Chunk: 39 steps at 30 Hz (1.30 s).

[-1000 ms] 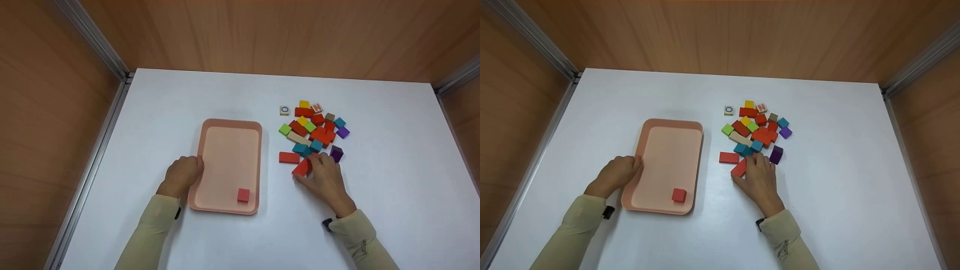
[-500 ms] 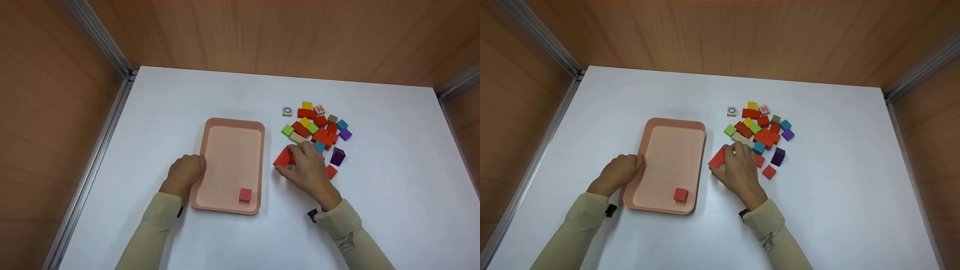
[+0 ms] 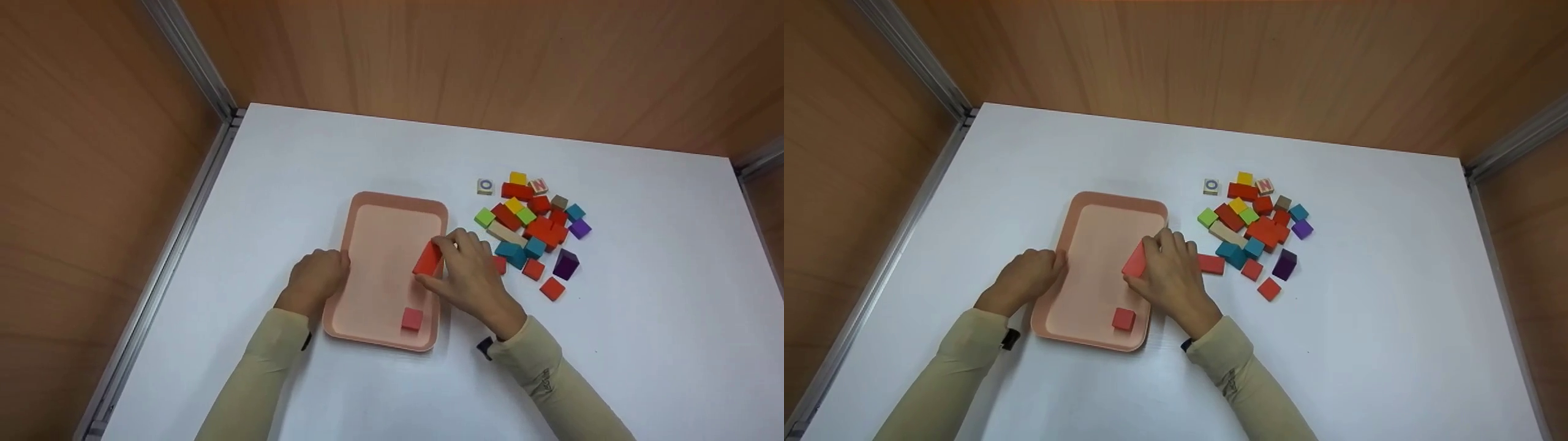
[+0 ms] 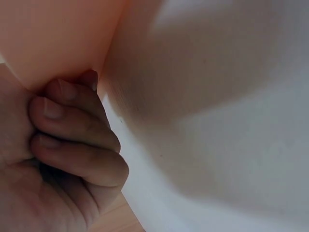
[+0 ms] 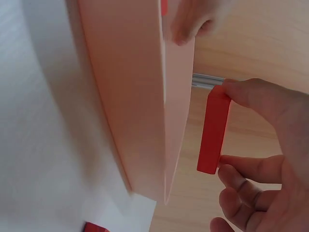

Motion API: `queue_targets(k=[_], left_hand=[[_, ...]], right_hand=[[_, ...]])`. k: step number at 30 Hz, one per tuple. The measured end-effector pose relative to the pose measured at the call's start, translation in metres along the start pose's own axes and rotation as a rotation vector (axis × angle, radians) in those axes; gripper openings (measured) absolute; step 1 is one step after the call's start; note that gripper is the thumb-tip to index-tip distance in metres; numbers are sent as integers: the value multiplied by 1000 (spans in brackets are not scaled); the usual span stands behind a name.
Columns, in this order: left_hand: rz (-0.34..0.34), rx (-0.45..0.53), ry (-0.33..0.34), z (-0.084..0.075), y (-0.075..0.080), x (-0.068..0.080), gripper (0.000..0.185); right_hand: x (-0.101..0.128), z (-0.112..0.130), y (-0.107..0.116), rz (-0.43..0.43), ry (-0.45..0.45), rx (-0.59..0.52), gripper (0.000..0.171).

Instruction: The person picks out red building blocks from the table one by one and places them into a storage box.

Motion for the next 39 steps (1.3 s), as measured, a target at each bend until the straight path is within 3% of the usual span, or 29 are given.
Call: queue_targets(k=[14, 30, 35, 39], left_hand=[[8, 8, 6, -1, 0, -1, 53], [20, 24, 27, -2, 1, 2, 53], [17, 21, 24, -2, 0, 2, 53], [13, 18, 23, -1, 1, 1, 54]], right_hand=[[0, -4, -39, 160, 16, 26, 70], [-1, -4, -44, 218, -17, 23, 77], [0, -5, -38, 180, -30, 1, 77], [1, -12, -24, 47, -42, -36, 69]])
Point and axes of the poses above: each hand's wrist, its own x-axis away from the middle knuckle, its own y-axis out of the back of the hand, z = x × y, the point moved 2 cm from there along -x, towards the middle knuckle, and after that the axes turned 4 degrees about y, right-handed, at the moved point
